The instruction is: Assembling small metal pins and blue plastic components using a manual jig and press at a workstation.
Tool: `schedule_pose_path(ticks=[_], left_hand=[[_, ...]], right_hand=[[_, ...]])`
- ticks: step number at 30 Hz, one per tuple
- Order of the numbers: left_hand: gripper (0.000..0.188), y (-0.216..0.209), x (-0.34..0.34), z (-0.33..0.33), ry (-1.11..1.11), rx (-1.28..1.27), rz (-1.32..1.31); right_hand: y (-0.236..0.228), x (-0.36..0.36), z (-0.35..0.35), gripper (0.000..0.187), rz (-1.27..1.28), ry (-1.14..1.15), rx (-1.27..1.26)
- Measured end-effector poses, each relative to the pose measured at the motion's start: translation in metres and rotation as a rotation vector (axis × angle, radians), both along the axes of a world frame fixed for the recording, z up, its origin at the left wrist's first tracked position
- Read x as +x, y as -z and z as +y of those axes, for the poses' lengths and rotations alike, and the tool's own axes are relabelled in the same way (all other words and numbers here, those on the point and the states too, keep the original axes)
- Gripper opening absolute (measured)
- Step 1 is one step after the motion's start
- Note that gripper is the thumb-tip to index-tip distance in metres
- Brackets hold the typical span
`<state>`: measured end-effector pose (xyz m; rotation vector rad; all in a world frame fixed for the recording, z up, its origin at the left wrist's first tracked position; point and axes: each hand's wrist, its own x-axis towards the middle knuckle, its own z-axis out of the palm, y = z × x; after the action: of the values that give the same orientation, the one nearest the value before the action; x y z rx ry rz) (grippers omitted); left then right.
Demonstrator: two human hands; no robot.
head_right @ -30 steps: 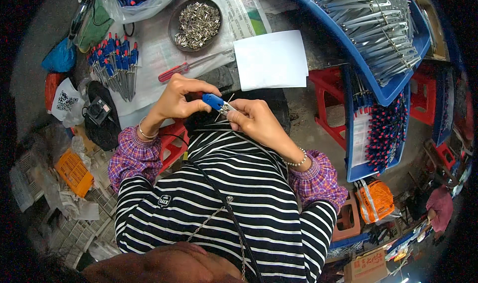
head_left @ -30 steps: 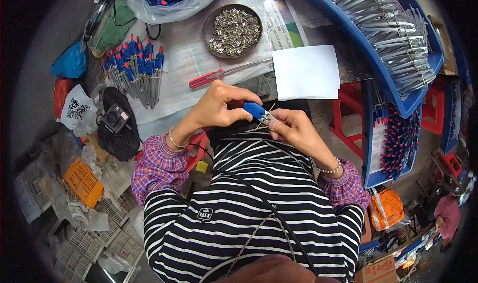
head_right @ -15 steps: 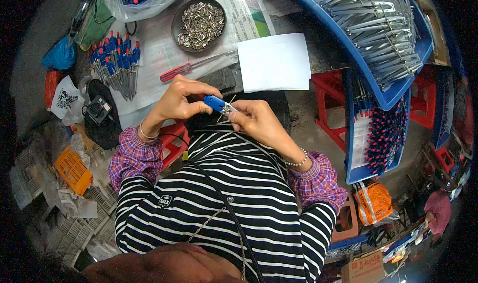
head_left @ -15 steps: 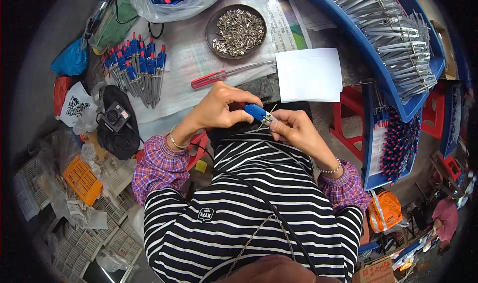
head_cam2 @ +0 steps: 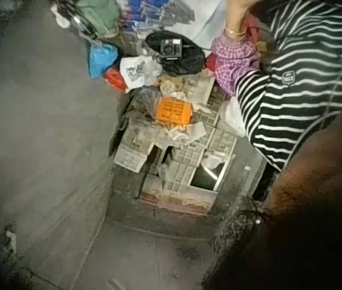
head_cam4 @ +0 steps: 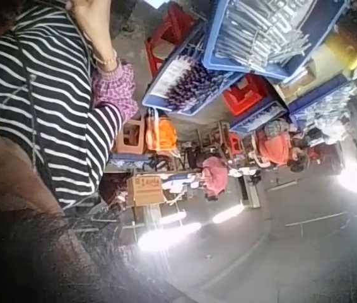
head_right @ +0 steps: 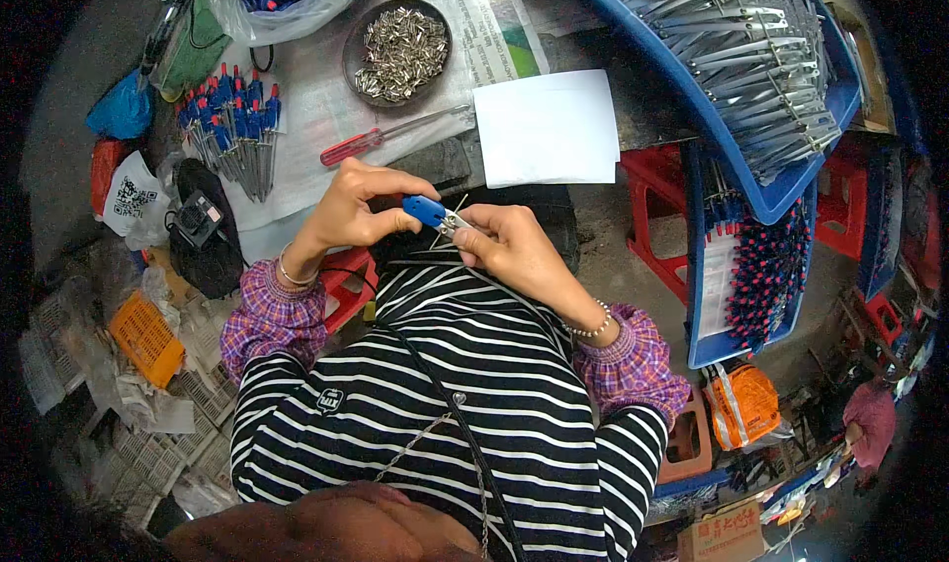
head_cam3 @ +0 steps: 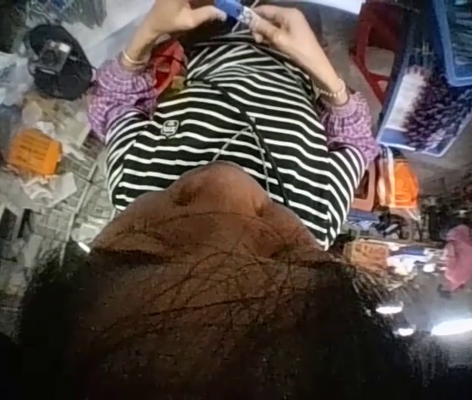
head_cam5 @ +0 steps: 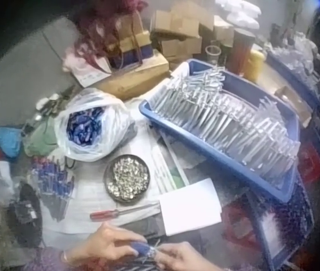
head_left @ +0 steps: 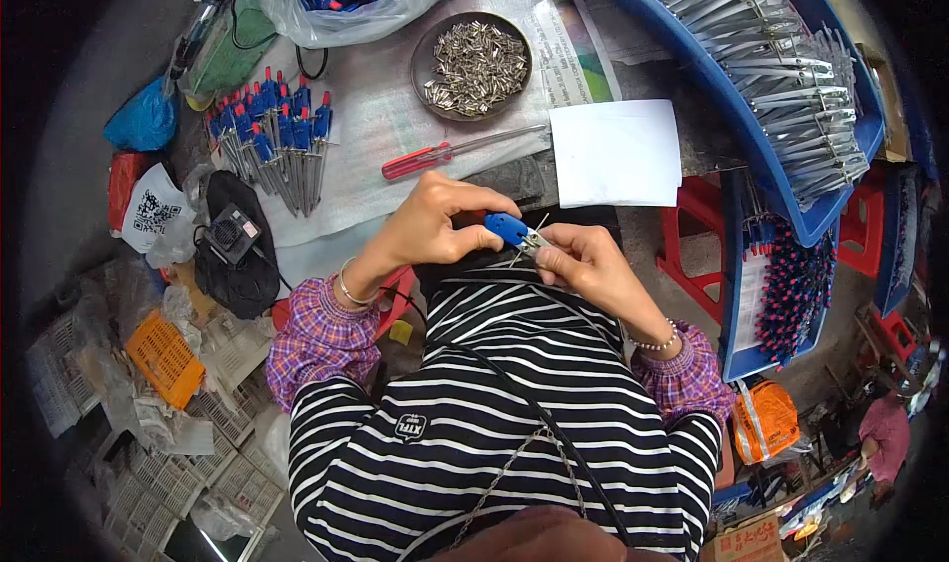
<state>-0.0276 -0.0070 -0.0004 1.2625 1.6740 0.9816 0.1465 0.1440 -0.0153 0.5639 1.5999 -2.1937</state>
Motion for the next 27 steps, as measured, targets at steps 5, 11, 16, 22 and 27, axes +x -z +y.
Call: schedule_pose_path(ticks=[5,11,16,22,27], left_hand=[[0.028,-0.0030,0.0013,0.0003,-0.039,-0.021,-0.016],[0.028,0.0017,-0.0004,-0.0008,-0.025,-0.016,-0.030],[0.028,-0.0004,-0.0016,0.0007,-0.004,-0.022,-0.028],[0.028,-0.0006,-0.0006,-0.0007,-0.014,-0.010,-0.035],[0.029,-0.0001,0.0016,-0.0024,-0.045,0.014,-0.033]], right_hand=[[0.0030,0.0005,-0.0007,0.015,0.014,0.001,-0.004],[0.0016,-0.0011,0.0014,0.015,0.022,-0.029,0.068],[0.0024,-0.0003,0.0012,0.014,0.020,-0.031,0.064],[0.0019,-0.0012,0.0009,0.015,0.026,-0.039,0.051],[0.0002,-0.0019,-0.0008,0.016,0.008,-0.012,0.020]])
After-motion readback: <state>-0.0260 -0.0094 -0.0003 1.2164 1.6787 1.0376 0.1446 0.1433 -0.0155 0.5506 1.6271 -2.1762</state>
